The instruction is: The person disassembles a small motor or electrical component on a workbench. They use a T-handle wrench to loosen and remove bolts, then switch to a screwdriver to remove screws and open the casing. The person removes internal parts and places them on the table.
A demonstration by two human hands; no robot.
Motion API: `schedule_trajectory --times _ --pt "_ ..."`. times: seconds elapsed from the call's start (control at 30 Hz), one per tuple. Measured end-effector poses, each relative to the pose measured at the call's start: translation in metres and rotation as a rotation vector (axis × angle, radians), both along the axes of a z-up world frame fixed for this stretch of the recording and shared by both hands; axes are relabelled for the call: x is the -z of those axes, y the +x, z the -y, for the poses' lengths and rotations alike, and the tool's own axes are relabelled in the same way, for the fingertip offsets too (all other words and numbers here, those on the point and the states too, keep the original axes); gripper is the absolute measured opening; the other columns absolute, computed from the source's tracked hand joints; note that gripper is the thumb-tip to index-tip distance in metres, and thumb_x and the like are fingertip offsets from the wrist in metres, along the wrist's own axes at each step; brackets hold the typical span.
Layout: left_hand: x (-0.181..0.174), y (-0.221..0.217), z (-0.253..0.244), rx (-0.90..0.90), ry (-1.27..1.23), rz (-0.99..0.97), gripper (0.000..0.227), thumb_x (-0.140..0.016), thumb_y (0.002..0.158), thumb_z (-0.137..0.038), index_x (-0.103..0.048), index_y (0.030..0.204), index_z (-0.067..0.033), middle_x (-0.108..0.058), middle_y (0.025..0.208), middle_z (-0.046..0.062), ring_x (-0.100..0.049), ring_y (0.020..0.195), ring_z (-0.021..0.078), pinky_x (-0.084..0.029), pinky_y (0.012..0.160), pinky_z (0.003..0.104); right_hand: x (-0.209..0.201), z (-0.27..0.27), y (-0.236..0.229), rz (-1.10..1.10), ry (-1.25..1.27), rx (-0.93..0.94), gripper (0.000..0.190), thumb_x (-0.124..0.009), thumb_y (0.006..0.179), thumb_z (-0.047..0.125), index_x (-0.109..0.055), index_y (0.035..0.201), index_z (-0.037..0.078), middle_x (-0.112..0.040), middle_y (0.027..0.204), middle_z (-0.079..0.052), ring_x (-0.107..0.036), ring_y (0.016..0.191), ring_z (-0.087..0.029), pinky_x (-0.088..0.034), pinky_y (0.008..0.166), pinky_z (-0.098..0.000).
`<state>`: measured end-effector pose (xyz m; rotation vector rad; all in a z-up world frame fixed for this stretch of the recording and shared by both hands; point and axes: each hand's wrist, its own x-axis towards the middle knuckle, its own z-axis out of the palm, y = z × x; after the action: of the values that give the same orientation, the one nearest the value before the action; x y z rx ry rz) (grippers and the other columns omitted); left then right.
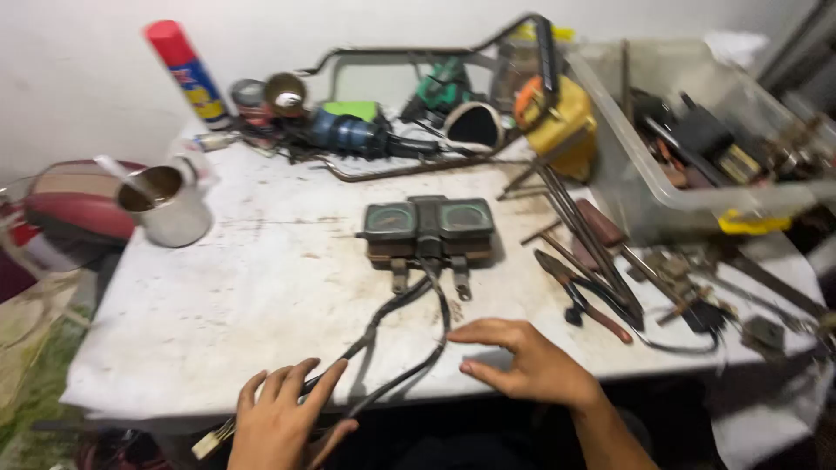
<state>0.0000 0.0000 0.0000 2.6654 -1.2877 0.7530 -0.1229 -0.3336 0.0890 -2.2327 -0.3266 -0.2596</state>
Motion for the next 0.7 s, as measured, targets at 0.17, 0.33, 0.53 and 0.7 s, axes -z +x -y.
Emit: schedule_trajectory --times 0.17,0.33,0.53,0.7 --pt "0.012 -0.02 0.029 0.003 -0.017 0.136 0.071 -0.06 0.075 -0.075 -0.059 0.136 -0.0379 -0.062 0.139 0.002 -0.061 0.117 0.0245 -0.039 0.105 0.052 0.01 0.032 0.011 -0.185 0.12 0.128 0.037 -0.077 0.087 0.021 -0.074 0.122 0.011 -0.078 0.12 -0.008 -0.074 0.109 -0.019 -0.059 0.099 -0.0314" --pt "0.015 0.028 0.021 -0.056 0.08 0.094 0.034 -0.062 0.083 -0.036 -0.066 0.117 -0.0381 -0.066 0.127 0.001 -0.063 0.098 0.0275 -0.048 0.076 0.045 0.017 0.052 0.061 -0.222 0.088 0.402 0.034 -0.082 0.081 0.025 -0.077 0.113 0.013 -0.078 0.116 -0.005 -0.072 0.112 -0.018 -0.052 0.106 -0.0312" --pt "-0.026 0.074 0.029 0.117 0.183 -0.278 0.037 -0.079 0.076 -0.061 -0.075 0.102 -0.0357 -0.061 0.117 0.002 -0.065 0.089 0.0302 -0.054 0.069 0.048 -0.004 0.074 0.122 -0.482 -0.04 0.611 0.131 -0.091 0.065 0.042 -0.005 0.163 0.027 0.0 0.17 -0.017 -0.019 0.153 -0.039 -0.024 0.124 -0.0558" --pt "-0.064 0.088 0.052 0.04 0.504 -0.656 0.093 -0.08 0.085 -0.055 -0.021 0.153 -0.031 -0.075 0.086 0.001 -0.07 0.081 0.0379 -0.051 0.065 0.05 0.045 0.116 0.161 -0.279 0.18 0.611 0.119 -0.096 0.043 0.045 -0.047 0.146 0.011 -0.058 0.14 -0.008 -0.057 0.123 -0.017 -0.042 0.108 -0.0251"
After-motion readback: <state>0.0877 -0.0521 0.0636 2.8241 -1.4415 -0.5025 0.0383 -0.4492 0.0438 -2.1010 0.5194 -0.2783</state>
